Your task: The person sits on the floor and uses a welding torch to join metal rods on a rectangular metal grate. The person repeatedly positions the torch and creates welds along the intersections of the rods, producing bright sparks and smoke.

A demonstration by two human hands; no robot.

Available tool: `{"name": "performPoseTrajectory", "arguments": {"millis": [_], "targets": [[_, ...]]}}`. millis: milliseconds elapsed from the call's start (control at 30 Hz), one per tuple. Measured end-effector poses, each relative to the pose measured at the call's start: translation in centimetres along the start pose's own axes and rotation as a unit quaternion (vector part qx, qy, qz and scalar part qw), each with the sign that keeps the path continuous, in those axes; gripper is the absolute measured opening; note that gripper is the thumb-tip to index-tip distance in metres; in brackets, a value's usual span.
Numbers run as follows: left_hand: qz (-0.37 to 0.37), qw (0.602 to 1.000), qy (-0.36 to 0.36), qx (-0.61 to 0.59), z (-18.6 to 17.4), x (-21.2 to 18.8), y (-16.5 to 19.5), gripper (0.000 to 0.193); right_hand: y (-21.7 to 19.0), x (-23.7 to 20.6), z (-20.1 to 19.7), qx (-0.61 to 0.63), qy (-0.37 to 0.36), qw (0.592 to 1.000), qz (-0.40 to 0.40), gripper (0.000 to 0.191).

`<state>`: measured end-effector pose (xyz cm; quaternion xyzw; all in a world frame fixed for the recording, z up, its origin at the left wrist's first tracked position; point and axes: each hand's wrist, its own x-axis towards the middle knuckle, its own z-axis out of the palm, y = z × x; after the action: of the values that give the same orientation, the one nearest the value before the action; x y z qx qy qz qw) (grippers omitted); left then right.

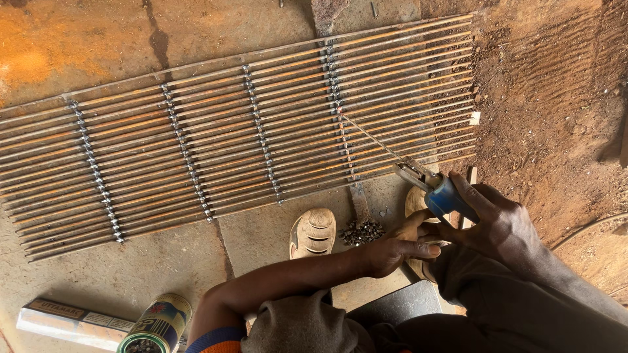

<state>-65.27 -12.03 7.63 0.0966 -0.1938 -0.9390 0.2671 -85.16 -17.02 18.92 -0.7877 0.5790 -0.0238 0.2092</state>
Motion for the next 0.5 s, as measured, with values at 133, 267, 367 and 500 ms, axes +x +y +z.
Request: {"name": "performPoseTrajectory", "arguments": {"millis": [133,267,367,500], "targets": [[-0.007,1.000,0.004,0.015,0.32,-0.13,0.51,0.094,0.11,-0.03,0.15,-0.005,0.000,1.000,0.010,0.095],[-0.005,1.000,0.003,0.019,0.59,-0.22,0.87,0.094,0.04,-0.09,0.10,-0.007,0.010,1.000,-0.002,0.094],[-0.008,1.000,0.002,0.015,0.59,-0.29,0.90,0.093,-0.06,-0.12,-0.04,0.013,0.016,1.000,-0.016,0.095],[-0.016,1.000,0.010,0.008,0.50,-0.14,0.64,0.092,-0.14,0.04,-0.14,0.016,0.014,0.999,-0.026,0.097]]}}
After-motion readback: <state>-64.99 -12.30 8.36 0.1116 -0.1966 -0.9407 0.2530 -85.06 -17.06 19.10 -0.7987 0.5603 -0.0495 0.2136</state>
